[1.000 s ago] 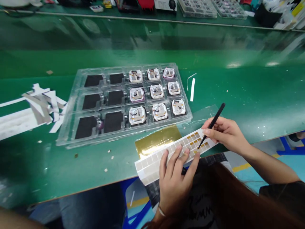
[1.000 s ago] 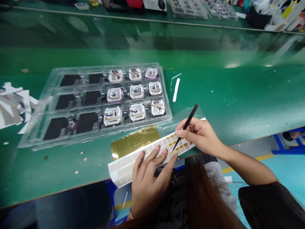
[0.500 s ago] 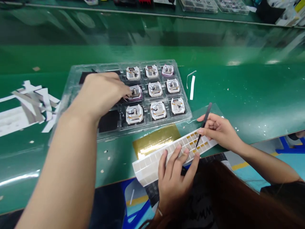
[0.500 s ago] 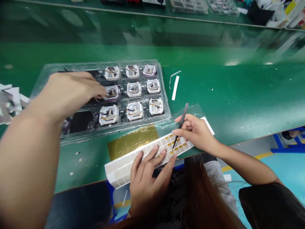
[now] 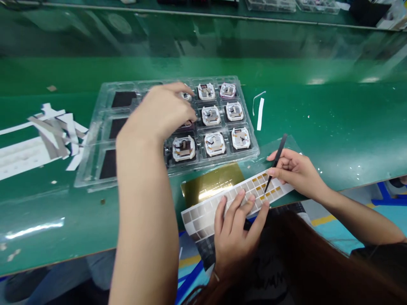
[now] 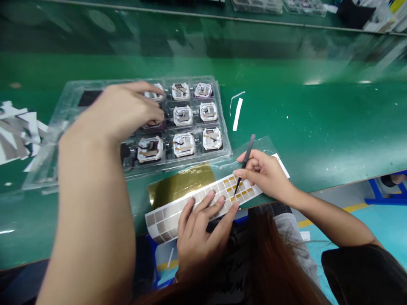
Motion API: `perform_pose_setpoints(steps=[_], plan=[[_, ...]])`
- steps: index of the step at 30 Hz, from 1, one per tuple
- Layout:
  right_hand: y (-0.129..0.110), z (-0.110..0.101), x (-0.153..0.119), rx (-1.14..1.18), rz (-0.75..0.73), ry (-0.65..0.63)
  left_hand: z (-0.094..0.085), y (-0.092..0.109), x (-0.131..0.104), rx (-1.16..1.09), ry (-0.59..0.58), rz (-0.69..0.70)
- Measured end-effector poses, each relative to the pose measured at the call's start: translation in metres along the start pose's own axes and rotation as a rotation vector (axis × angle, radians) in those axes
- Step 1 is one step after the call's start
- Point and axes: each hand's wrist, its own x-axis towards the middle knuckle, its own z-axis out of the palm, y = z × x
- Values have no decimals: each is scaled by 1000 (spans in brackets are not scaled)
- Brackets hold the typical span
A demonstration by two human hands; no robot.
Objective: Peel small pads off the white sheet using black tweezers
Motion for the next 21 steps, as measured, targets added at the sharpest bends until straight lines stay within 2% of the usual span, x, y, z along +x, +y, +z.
perform_pose_setpoints(steps=[8,21], plan=[[0,-1,1,-12,0,-12,3,0,0,-1,25,2],[-2,-1,1,-2,24,-9,0,0,1,4,0,-1]])
